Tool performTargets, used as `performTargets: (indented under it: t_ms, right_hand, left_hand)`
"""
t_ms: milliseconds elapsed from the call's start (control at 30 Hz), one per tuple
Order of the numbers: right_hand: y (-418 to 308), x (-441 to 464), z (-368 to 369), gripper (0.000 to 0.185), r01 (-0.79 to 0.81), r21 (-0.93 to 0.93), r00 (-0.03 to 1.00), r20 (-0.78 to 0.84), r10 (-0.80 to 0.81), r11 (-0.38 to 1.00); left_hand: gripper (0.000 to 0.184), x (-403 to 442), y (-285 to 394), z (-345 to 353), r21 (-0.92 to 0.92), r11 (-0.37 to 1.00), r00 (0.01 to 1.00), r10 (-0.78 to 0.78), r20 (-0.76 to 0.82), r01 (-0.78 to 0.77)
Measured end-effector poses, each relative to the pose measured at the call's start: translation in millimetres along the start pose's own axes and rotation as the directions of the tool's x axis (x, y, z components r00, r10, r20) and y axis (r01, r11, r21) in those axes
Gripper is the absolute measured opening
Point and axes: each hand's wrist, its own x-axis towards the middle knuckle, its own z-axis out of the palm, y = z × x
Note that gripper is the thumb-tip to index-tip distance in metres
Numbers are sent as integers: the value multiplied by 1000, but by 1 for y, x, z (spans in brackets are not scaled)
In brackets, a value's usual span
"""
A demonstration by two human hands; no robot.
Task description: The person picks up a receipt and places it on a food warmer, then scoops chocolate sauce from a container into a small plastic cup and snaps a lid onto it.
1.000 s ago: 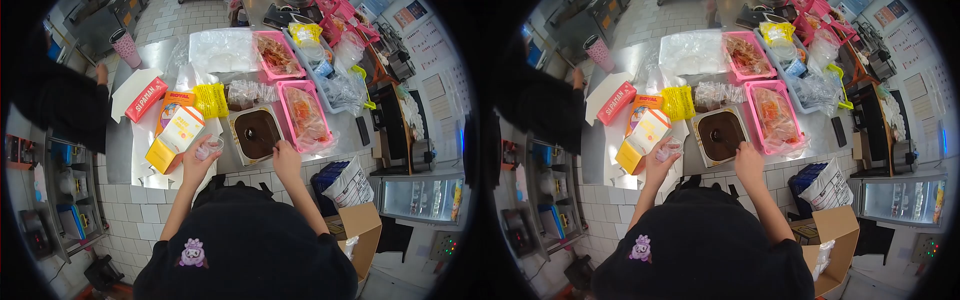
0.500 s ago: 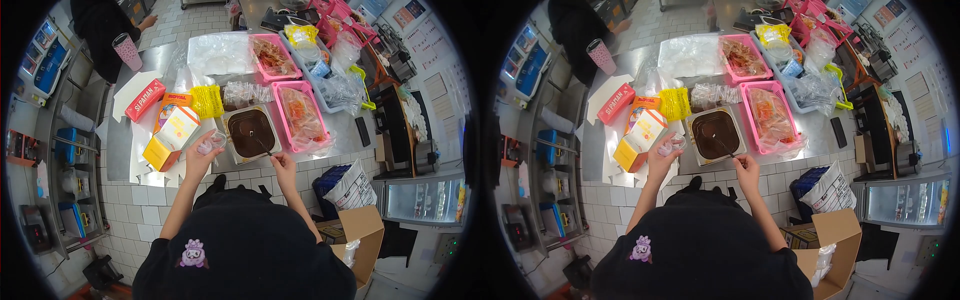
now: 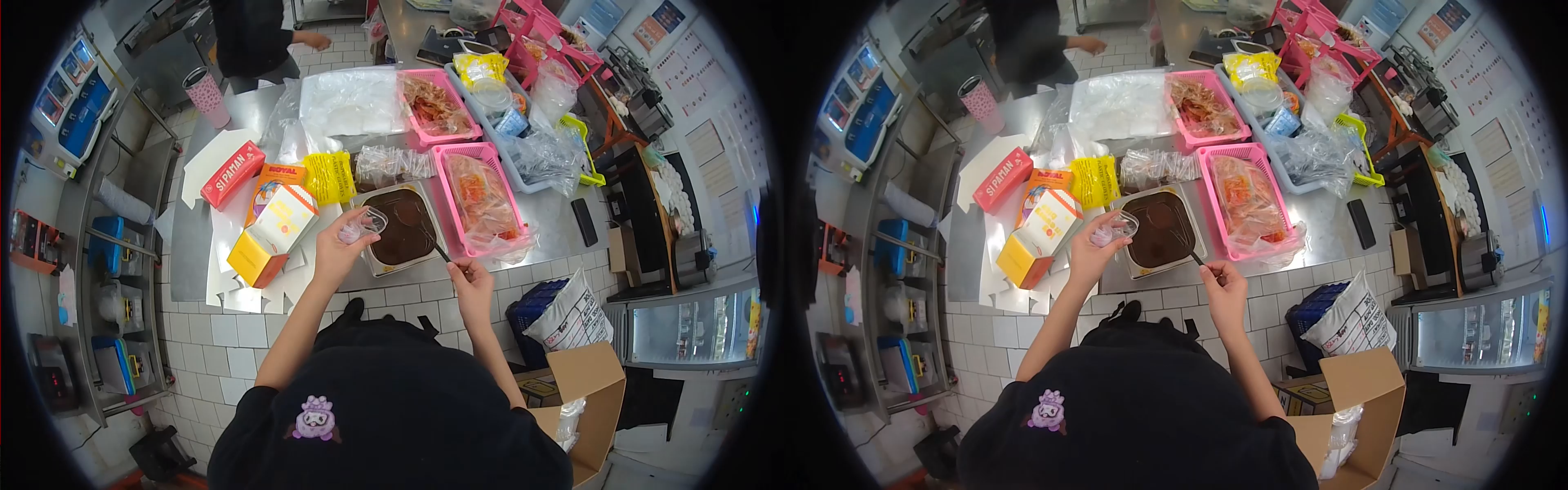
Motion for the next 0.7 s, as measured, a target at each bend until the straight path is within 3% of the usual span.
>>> performTargets:
  t_ms: [100,267,333,433,500,567,633,700]
  right_hand:
    - [-43,-1,2,8,62,9,998,19,-62,998]
    - [-60,-3,8,7,213,-40,977,9,-213,976]
    - [-66,-5,8,7,353,-289,933,33,-359,890]
    - [-81,-10,12,8,447,-417,881,52,-470,792]
    - [-83,-10,13,9,489,-470,852,77,-518,735]
    - [-80,-7,12,9,528,-518,820,105,-563,672]
    - [-70,2,9,12,680,-546,652,143,-745,490]
    - [-70,2,7,13,694,-576,618,168,-768,433]
  left_hand:
    - [51,6,-6,7,-38,997,998,64,-17,-65]
    - [50,9,-1,18,-188,982,1000,30,6,-29]
    - [50,9,4,20,-169,984,998,56,-12,-57]
    - [50,9,8,22,-140,986,995,90,-45,-96]
    - [50,8,12,23,-129,986,993,99,-61,-106]
    - [52,6,17,23,-243,967,997,65,-50,-75]
    - [53,7,16,22,-212,974,996,69,-52,-78]
    - [54,8,13,21,-179,980,996,72,-54,-81]
